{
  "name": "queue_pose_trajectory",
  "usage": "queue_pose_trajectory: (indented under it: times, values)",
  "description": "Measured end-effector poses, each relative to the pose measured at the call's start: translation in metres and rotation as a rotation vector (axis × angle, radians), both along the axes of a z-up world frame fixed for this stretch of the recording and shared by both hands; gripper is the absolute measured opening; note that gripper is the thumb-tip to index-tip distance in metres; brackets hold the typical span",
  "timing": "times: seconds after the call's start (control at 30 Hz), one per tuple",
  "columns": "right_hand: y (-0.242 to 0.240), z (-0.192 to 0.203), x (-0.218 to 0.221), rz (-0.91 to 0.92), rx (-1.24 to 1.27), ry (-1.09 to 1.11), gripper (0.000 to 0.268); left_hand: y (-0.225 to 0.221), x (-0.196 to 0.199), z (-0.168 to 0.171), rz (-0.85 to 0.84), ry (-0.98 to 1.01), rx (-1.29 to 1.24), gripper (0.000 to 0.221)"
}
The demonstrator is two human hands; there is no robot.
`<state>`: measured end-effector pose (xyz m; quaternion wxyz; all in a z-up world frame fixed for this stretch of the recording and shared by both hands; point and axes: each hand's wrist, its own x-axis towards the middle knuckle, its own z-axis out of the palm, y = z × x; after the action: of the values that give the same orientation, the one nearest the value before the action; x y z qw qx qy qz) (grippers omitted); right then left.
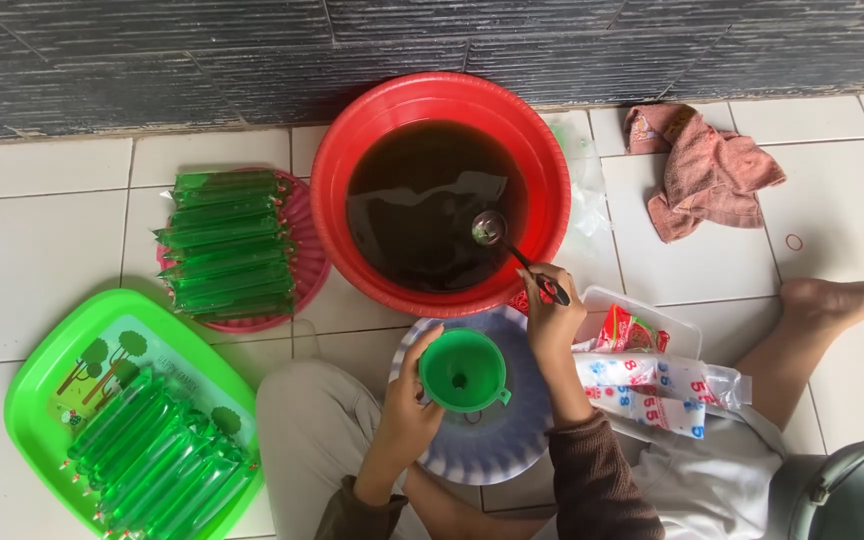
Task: Filling small plastic tubes with a dark liquid using a ladle and funnel, then sealing each tube with a rubber band.
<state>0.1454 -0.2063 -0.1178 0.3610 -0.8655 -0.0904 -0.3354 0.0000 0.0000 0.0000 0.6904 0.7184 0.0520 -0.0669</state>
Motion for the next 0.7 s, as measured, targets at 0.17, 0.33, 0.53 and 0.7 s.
queue_pose_trajectory:
  times: [0.17,0.33,0.53,0.7]
  values:
    - [0.002,0.01,-0.005,-0.005,0.238,0.19,0.02,-0.001,-0.003,-0.005,-0.007,-0.067,0.036,0.07]
    - [-0.004,0.029,-0.007,-0.007,0.471,0.318,0.016,-0.001,-0.009,0.009,-0.014,-0.108,0.048,0.069]
    - [-0.013,0.089,-0.029,0.136,0.829,0.367,0.022,-0.006,-0.021,0.024,0.018,-0.067,0.065,0.072]
    - [-0.027,0.144,-0.064,0.172,0.721,0.115,0.027,-0.021,-0.04,0.037,0.099,-0.275,0.055,0.072]
